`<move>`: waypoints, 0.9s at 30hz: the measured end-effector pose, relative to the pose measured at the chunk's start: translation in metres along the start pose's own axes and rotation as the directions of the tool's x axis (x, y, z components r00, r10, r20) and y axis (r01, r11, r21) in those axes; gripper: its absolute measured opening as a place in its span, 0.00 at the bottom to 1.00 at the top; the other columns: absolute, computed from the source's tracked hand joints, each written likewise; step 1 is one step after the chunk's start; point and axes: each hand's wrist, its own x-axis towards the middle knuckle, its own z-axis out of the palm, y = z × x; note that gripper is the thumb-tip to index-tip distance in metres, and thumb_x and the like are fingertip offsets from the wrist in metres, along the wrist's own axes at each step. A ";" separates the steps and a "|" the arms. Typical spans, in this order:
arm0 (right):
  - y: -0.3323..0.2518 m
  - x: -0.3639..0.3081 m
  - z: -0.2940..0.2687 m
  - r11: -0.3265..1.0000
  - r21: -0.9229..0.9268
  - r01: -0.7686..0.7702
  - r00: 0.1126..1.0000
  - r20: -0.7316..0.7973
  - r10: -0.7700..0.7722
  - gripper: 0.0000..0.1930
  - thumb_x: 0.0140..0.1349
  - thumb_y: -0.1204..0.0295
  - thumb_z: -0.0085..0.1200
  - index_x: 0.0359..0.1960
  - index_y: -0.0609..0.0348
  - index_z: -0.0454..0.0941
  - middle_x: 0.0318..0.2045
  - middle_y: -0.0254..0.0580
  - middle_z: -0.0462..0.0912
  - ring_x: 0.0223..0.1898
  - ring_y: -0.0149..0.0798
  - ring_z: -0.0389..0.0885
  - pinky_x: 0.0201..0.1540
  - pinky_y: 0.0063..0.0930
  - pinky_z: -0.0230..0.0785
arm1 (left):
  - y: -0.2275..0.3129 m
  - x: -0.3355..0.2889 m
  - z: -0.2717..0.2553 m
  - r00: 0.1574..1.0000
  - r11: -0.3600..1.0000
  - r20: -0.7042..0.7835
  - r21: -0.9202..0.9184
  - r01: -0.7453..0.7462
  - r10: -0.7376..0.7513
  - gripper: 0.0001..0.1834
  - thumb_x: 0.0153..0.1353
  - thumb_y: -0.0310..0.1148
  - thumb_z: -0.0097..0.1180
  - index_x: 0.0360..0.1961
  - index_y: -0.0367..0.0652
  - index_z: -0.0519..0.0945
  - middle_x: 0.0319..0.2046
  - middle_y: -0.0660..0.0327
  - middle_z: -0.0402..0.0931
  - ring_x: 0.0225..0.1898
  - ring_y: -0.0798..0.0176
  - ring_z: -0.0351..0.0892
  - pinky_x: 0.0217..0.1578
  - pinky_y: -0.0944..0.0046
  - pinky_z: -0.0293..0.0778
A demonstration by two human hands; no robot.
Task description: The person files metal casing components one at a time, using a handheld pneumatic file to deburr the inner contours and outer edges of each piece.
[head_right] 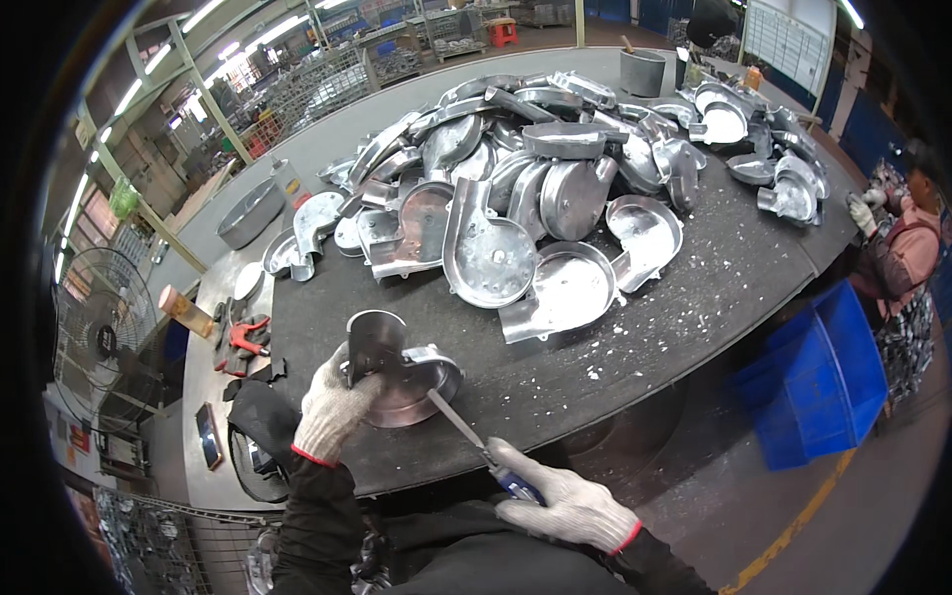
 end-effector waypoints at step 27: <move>-0.041 0.043 -0.006 0.533 -0.807 0.256 0.926 0.047 -0.375 0.35 0.68 0.68 0.49 0.78 0.43 0.57 0.30 0.57 0.83 0.27 0.56 0.88 0.26 0.51 0.78 | -0.041 -0.016 0.038 0.929 0.994 -0.354 0.053 -0.096 0.109 0.24 0.63 0.32 0.61 0.61 0.39 0.79 0.45 0.48 0.87 0.47 0.51 0.89 0.48 0.56 0.81</move>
